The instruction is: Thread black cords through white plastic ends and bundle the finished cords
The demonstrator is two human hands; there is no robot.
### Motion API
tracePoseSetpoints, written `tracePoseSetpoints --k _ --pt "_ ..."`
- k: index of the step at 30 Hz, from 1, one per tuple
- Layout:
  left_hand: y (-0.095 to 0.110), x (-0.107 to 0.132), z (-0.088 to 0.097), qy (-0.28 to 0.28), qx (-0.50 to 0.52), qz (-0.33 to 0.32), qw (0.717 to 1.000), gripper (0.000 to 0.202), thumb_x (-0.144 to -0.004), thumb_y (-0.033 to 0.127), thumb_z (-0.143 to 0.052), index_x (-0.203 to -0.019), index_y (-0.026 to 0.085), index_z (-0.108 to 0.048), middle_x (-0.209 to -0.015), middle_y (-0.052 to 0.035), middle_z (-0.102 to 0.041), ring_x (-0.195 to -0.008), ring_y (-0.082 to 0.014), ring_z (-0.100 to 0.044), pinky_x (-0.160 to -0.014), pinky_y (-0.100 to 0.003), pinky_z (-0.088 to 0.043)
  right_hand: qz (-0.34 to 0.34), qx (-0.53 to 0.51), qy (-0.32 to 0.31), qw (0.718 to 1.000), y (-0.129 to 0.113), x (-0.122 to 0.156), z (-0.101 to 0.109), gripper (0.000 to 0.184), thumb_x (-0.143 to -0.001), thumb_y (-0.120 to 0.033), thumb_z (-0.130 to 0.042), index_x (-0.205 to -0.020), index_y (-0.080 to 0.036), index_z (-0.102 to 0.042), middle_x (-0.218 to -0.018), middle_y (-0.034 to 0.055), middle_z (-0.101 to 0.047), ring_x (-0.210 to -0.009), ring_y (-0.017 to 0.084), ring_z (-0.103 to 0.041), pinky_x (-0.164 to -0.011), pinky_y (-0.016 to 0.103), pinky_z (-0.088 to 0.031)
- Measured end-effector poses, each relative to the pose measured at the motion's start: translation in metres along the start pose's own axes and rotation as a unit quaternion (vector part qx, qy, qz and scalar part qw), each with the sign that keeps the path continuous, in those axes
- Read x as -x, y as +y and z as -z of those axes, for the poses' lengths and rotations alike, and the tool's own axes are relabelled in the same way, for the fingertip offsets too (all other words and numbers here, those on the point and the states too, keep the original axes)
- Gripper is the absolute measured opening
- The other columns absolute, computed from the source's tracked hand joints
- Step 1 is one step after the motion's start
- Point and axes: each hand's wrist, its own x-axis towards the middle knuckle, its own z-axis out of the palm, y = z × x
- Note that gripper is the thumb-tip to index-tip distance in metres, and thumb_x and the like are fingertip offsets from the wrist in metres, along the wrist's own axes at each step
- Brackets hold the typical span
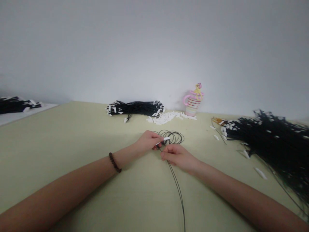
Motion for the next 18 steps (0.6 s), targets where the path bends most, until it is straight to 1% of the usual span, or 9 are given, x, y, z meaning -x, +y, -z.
tracePoseSetpoints --k 2,5,8,10,13,16,18 --pt "0.000 0.000 0.000 -0.001 -0.001 0.000 1.000 0.033 -0.068 0.042 -0.054 -0.063 0.011 -0.061 -0.057 -0.0022 -0.055 -0.048 -0.0088 -0.047 -0.046 -0.021 -0.037 0.013 0.002 -0.008 1.000 0.000 0.001 0.000 0.021 -0.073 -0.025 -0.056 -0.057 -0.013 -0.048 -0.044 -0.0074 -0.036 -0.040 0.003 -0.029 -0.040 0.017 -0.019" --pt "0.000 0.000 0.000 -0.001 0.002 0.006 1.000 0.033 -0.068 0.042 -0.054 -0.064 0.010 -0.061 -0.058 -0.0027 -0.056 -0.048 -0.0086 -0.046 -0.046 -0.022 -0.037 -0.011 0.029 -0.052 0.998 -0.007 0.004 0.005 0.023 -0.073 -0.031 -0.056 -0.060 -0.012 -0.054 -0.047 -0.0048 -0.045 -0.039 0.003 -0.031 -0.039 0.017 -0.021" --pt "0.003 0.000 -0.001 0.005 0.006 0.014 1.000 0.031 -0.067 0.041 -0.056 -0.064 0.010 -0.062 -0.057 -0.0025 -0.056 -0.047 -0.0085 -0.046 -0.046 -0.022 -0.037 -0.043 0.038 -0.109 0.992 -0.025 0.011 0.018 0.030 -0.075 -0.037 -0.052 -0.061 -0.012 -0.059 -0.049 -0.0003 -0.054 -0.037 0.003 -0.035 -0.038 0.017 -0.026" --pt "0.004 0.000 -0.001 0.008 0.011 0.019 1.000 0.031 -0.066 0.041 -0.056 -0.062 0.010 -0.061 -0.055 -0.0024 -0.056 -0.046 -0.0083 -0.045 -0.045 -0.022 -0.037 -0.036 0.021 -0.120 0.992 -0.042 0.018 0.031 0.032 -0.075 -0.039 -0.051 -0.061 -0.012 -0.061 -0.050 0.0011 -0.057 -0.038 0.004 -0.039 -0.039 0.017 -0.029" --pt "0.005 0.000 -0.002 0.019 0.014 0.030 0.999 0.031 -0.066 0.041 -0.057 -0.061 0.010 -0.061 -0.056 -0.0027 -0.056 -0.046 -0.0079 -0.045 -0.045 -0.021 -0.036 -0.002 -0.019 -0.107 0.994 -0.073 0.033 0.053 0.031 -0.075 -0.037 -0.051 -0.059 -0.013 -0.061 -0.047 0.0025 -0.057 -0.036 0.006 -0.043 -0.036 0.018 -0.029" --pt "0.005 -0.001 -0.001 0.024 0.018 0.042 0.999 0.032 -0.065 0.041 -0.058 -0.064 0.010 -0.062 -0.058 -0.0035 -0.057 -0.046 -0.0080 -0.045 -0.045 -0.021 -0.036 0.063 -0.062 -0.089 0.992 -0.100 0.054 0.072 0.026 -0.069 -0.038 -0.053 -0.059 -0.015 -0.062 -0.047 0.0033 -0.057 -0.038 0.009 -0.049 -0.034 0.020 -0.031" --pt "0.005 0.000 -0.001 0.023 0.020 0.045 0.999 0.032 -0.065 0.042 -0.058 -0.065 0.009 -0.062 -0.059 -0.0038 -0.058 -0.046 -0.0078 -0.045 -0.045 -0.021 -0.036 0.120 -0.066 -0.019 0.990 -0.113 0.067 0.082 0.024 -0.065 -0.041 -0.055 -0.058 -0.018 -0.061 -0.045 0.0011 -0.055 -0.038 0.009 -0.049 -0.036 0.021 -0.029"
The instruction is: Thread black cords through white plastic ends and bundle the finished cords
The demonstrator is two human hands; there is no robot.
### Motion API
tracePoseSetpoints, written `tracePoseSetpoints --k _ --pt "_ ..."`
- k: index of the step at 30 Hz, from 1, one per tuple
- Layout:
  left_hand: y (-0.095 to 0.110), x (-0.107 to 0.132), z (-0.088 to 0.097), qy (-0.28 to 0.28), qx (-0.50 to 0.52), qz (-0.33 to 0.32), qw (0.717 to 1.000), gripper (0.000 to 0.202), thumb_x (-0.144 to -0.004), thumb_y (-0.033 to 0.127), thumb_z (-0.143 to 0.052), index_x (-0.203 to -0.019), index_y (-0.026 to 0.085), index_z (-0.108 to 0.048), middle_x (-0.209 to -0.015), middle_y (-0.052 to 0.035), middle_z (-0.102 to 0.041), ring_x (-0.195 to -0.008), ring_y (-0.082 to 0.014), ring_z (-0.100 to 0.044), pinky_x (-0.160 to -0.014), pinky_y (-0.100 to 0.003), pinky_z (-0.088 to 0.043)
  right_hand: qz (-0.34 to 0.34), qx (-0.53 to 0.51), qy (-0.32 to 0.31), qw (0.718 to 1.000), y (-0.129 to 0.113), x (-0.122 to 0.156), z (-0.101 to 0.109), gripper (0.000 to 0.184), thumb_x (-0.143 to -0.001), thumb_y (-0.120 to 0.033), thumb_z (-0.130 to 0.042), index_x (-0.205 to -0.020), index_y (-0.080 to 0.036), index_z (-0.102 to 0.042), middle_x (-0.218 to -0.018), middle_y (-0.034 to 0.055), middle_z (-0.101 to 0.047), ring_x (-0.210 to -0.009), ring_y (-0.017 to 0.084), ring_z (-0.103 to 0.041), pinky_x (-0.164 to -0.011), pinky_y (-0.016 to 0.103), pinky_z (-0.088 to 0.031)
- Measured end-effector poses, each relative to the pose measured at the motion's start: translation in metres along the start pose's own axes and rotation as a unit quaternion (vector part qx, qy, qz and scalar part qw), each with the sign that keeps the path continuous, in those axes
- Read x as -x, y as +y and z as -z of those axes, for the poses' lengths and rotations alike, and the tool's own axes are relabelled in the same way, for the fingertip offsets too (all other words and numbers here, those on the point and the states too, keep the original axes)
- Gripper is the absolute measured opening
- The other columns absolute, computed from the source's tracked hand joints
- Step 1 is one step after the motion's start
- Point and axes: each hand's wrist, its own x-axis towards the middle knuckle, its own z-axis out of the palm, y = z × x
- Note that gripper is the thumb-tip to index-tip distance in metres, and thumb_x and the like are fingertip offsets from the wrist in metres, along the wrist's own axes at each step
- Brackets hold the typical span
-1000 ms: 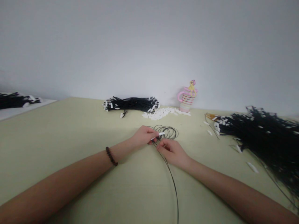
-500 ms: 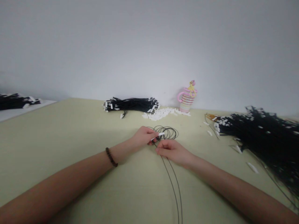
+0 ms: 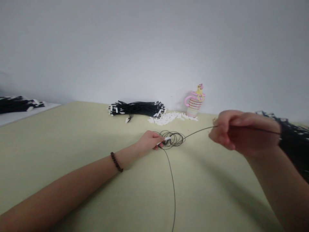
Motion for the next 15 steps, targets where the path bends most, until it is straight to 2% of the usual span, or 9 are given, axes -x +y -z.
tracePoseSetpoints --k 3,5,8,11,15 --pt "0.001 0.001 0.001 -0.001 -0.002 -0.001 1.000 0.033 -0.065 0.042 -0.058 -0.063 0.009 -0.062 -0.060 -0.0044 -0.058 -0.047 -0.0078 -0.045 -0.046 -0.021 -0.036 0.087 0.051 0.136 0.986 -0.013 0.011 0.009 0.020 -0.065 -0.039 -0.056 -0.061 -0.021 -0.060 -0.048 -0.0026 -0.055 -0.035 0.004 -0.044 -0.039 0.022 -0.027" --pt "0.002 0.002 0.002 -0.002 -0.003 -0.003 1.000 0.034 -0.065 0.043 -0.058 -0.063 0.009 -0.062 -0.061 -0.0044 -0.058 -0.048 -0.0080 -0.045 -0.046 -0.021 -0.036 0.156 0.073 0.189 0.967 -0.014 0.013 0.016 0.014 -0.066 -0.036 -0.060 -0.067 -0.023 -0.061 -0.053 -0.0034 -0.057 -0.035 0.002 -0.042 -0.040 0.024 -0.026" --pt "0.001 0.002 0.002 0.000 -0.002 -0.007 1.000 0.033 -0.065 0.042 -0.058 -0.063 0.009 -0.062 -0.060 -0.0036 -0.057 -0.048 -0.0080 -0.045 -0.046 -0.021 -0.035 0.205 0.081 0.211 0.952 -0.009 0.011 0.024 0.012 -0.070 -0.035 -0.060 -0.076 -0.025 -0.063 -0.056 -0.0022 -0.056 -0.039 0.003 -0.042 -0.041 0.024 -0.025" --pt "0.000 0.001 0.002 -0.001 0.001 -0.005 1.000 0.033 -0.065 0.042 -0.058 -0.063 0.010 -0.062 -0.059 -0.0032 -0.057 -0.047 -0.0078 -0.045 -0.046 -0.021 -0.035 0.198 0.080 0.235 0.948 -0.004 0.005 0.028 0.012 -0.075 -0.034 -0.057 -0.079 -0.024 -0.064 -0.059 -0.0016 -0.055 -0.042 0.002 -0.041 -0.042 0.023 -0.026" --pt "0.000 0.002 0.002 -0.002 0.001 -0.004 1.000 0.032 -0.064 0.042 -0.059 -0.063 0.010 -0.062 -0.059 -0.0035 -0.057 -0.048 -0.0085 -0.045 -0.046 -0.021 -0.035 0.181 0.114 0.251 0.944 0.006 -0.006 0.024 0.015 -0.072 -0.030 -0.061 -0.081 -0.020 -0.067 -0.063 0.0017 -0.057 -0.050 0.005 -0.045 -0.044 0.022 -0.031"
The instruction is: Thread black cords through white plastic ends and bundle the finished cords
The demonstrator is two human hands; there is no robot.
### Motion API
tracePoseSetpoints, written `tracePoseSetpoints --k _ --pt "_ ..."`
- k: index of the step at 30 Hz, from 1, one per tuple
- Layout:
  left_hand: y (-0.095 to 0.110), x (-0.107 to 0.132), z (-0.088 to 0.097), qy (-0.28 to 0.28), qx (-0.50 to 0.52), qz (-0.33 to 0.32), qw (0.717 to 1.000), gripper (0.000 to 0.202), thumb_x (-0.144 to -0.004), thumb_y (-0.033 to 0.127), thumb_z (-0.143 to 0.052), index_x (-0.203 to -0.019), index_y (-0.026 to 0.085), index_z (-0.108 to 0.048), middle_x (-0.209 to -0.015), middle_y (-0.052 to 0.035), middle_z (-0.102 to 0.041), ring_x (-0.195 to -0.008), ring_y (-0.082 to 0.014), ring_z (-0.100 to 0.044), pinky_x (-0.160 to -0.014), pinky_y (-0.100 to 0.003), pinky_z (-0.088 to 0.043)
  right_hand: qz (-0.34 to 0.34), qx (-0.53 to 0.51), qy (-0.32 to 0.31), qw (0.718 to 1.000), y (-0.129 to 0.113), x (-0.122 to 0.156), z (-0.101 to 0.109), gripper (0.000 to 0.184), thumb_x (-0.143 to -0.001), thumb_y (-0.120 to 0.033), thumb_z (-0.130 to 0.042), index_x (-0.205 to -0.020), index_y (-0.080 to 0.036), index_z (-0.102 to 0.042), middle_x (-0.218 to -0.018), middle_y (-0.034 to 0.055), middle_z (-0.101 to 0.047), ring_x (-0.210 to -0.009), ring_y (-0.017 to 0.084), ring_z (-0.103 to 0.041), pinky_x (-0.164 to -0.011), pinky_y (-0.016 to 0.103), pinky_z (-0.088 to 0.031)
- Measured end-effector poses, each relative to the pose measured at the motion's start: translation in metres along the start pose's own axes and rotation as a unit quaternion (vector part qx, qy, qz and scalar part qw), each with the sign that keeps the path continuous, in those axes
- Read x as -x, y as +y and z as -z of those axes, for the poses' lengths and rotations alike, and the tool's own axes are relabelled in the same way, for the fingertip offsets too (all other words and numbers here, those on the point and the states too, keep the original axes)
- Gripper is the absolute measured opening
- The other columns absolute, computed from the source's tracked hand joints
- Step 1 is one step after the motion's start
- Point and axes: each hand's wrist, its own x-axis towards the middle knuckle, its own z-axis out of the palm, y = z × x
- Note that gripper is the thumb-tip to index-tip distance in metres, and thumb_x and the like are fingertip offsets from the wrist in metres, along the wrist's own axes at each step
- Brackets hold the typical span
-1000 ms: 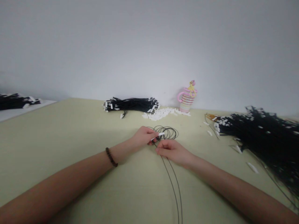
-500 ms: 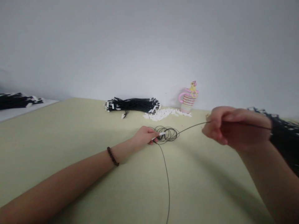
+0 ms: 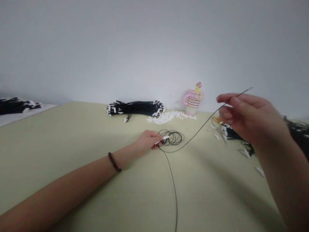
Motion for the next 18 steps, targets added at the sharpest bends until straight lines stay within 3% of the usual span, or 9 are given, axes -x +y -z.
tracePoseSetpoints --k 4,8,11,14,18 --pt "0.001 0.001 -0.001 0.005 0.011 -0.001 1.000 0.032 -0.065 0.040 -0.059 -0.064 0.009 -0.062 -0.060 -0.0038 -0.057 -0.050 -0.0085 -0.045 -0.046 -0.021 -0.034 -0.063 0.077 -0.046 0.994 0.032 0.006 -0.028 0.025 -0.066 -0.027 -0.066 -0.087 -0.014 -0.065 -0.057 0.0006 -0.055 -0.047 0.006 -0.045 -0.043 0.020 -0.036" --pt "0.001 0.001 -0.002 0.018 0.032 0.001 0.999 0.030 -0.065 0.039 -0.058 -0.064 0.009 -0.062 -0.059 -0.0032 -0.056 -0.051 -0.0083 -0.045 -0.045 -0.020 -0.033 -0.140 0.100 -0.122 0.978 0.084 0.025 -0.069 0.023 -0.067 -0.034 -0.061 -0.071 -0.011 -0.060 -0.052 -0.0005 -0.052 -0.044 0.007 -0.045 -0.040 0.019 -0.035" --pt "-0.001 0.000 -0.003 0.024 0.040 -0.005 0.999 0.030 -0.065 0.039 -0.058 -0.062 0.010 -0.062 -0.058 -0.0023 -0.055 -0.049 -0.0078 -0.044 -0.044 -0.020 -0.031 -0.148 0.127 -0.148 0.970 0.115 0.043 -0.092 0.024 -0.072 -0.036 -0.055 -0.063 -0.013 -0.055 -0.045 -0.0029 -0.046 -0.040 0.006 -0.040 -0.038 0.018 -0.029" --pt "-0.003 0.000 -0.004 0.033 0.047 -0.018 0.998 0.031 -0.065 0.041 -0.058 -0.058 0.011 -0.060 -0.056 -0.0019 -0.055 -0.049 -0.0081 -0.044 -0.045 -0.020 -0.031 -0.126 0.163 -0.141 0.968 0.128 0.055 -0.102 0.023 -0.073 -0.034 -0.053 -0.061 -0.014 -0.054 -0.049 -0.0023 -0.048 -0.041 0.006 -0.039 -0.038 0.017 -0.027" --pt "-0.003 0.001 -0.005 0.039 0.051 -0.025 0.998 0.031 -0.065 0.041 -0.058 -0.058 0.011 -0.060 -0.055 -0.0020 -0.055 -0.048 -0.0078 -0.043 -0.045 -0.020 -0.031 -0.120 0.162 -0.128 0.971 0.128 0.059 -0.105 0.021 -0.074 -0.031 -0.051 -0.062 -0.014 -0.054 -0.050 -0.0016 -0.049 -0.043 0.006 -0.040 -0.040 0.017 -0.028"
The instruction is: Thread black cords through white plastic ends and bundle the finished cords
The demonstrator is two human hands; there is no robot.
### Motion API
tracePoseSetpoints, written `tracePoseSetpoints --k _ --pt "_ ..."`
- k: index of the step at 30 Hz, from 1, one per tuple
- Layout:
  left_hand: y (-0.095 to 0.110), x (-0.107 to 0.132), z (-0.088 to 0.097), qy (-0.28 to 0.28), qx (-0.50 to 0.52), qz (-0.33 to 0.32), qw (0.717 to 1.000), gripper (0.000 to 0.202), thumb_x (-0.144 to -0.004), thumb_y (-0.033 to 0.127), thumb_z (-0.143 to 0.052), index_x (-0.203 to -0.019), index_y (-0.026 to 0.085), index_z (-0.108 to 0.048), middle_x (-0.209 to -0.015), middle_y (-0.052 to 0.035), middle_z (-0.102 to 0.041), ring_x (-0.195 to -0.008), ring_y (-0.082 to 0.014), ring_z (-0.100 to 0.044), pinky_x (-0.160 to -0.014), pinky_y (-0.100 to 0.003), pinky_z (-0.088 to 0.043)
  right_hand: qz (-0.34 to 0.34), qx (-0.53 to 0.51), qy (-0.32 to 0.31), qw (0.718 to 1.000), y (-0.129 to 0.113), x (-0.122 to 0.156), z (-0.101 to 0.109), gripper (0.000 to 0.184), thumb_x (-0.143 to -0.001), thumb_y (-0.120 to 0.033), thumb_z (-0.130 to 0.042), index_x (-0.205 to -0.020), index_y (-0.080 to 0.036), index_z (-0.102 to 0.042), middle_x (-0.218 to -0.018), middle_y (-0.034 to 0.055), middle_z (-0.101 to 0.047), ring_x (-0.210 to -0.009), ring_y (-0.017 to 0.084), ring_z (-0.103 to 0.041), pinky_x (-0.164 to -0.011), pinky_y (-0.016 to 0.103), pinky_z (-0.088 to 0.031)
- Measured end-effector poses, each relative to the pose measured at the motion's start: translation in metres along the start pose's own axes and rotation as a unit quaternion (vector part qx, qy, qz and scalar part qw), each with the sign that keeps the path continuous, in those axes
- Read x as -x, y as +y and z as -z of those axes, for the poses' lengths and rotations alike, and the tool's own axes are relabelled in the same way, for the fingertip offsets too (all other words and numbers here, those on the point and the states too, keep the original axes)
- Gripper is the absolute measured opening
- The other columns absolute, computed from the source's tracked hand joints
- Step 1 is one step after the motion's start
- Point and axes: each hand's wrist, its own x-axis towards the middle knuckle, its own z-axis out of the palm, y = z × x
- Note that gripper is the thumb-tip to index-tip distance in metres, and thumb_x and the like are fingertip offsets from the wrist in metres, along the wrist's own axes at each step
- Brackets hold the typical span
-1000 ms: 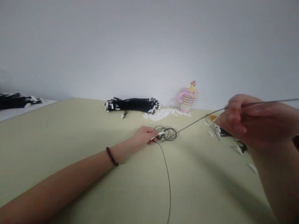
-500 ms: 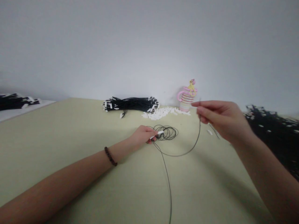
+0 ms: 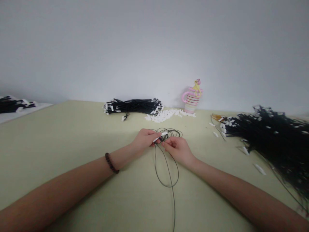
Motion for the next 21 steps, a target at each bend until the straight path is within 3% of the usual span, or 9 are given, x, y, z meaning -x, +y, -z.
tracePoseSetpoints --k 21 --pt "0.0009 0.0057 -0.0085 0.033 0.029 -0.006 0.999 0.030 -0.067 0.040 -0.059 -0.063 0.011 -0.063 -0.057 -0.0021 -0.057 -0.049 -0.0079 -0.044 -0.047 -0.020 -0.034 -0.012 0.001 -0.010 1.000 -0.0065 -0.0007 -0.0002 0.021 -0.074 -0.023 -0.045 -0.056 -0.015 -0.051 -0.045 -0.0042 -0.042 -0.043 0.006 -0.036 -0.042 0.018 -0.026"
